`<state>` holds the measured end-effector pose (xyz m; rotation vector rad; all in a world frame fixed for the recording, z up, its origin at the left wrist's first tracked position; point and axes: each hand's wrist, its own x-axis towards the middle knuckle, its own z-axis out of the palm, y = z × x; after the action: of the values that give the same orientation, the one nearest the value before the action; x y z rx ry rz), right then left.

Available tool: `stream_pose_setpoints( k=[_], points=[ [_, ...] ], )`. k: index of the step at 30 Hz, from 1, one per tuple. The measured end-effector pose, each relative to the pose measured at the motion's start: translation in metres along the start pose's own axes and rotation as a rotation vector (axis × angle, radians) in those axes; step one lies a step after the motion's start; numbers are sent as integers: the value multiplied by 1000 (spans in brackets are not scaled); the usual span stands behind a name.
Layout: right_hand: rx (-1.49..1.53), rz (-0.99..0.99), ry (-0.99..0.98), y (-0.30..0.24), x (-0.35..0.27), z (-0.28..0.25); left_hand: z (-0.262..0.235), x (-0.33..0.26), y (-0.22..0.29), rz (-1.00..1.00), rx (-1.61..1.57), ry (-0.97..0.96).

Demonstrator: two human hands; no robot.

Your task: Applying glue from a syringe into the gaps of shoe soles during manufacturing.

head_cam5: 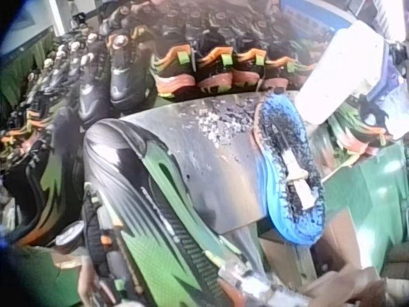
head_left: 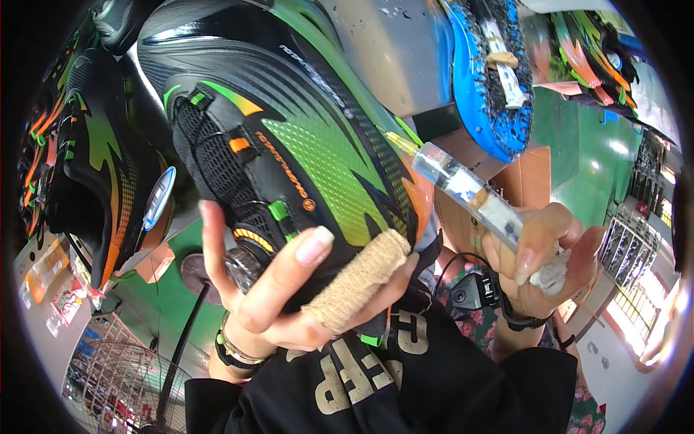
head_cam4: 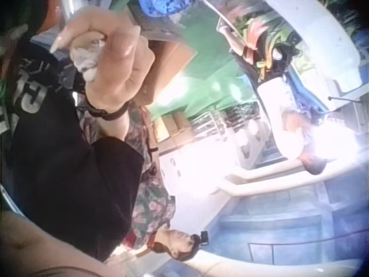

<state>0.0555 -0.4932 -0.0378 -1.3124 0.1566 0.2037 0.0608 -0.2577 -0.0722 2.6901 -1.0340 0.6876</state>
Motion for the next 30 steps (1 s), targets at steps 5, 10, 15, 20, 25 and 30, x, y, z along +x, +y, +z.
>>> stream_pose_setpoints(
  k=[5, 10, 15, 20, 25, 30],
  points=[
    [-116, 27, -59, -7, -16, -7, -11, -3, 2, -37, -43, -110],
    [-280, 77, 17, -11, -27, -11, -1, -9, 1, 33, 33, -8],
    [-67, 42, 127, -7, -38, -2, 18, -29, 15, 138, 306, 94],
    [-183, 85, 156, -8, -47, -2, 48, -35, 39, 138, 256, 296],
    [-494, 114, 172, -8, -45, 9, 94, -47, 29, 509, 539, 425],
    [-102, 260, 268, 3, -35, 26, 86, -53, 15, 434, 163, 179]
  ],
)
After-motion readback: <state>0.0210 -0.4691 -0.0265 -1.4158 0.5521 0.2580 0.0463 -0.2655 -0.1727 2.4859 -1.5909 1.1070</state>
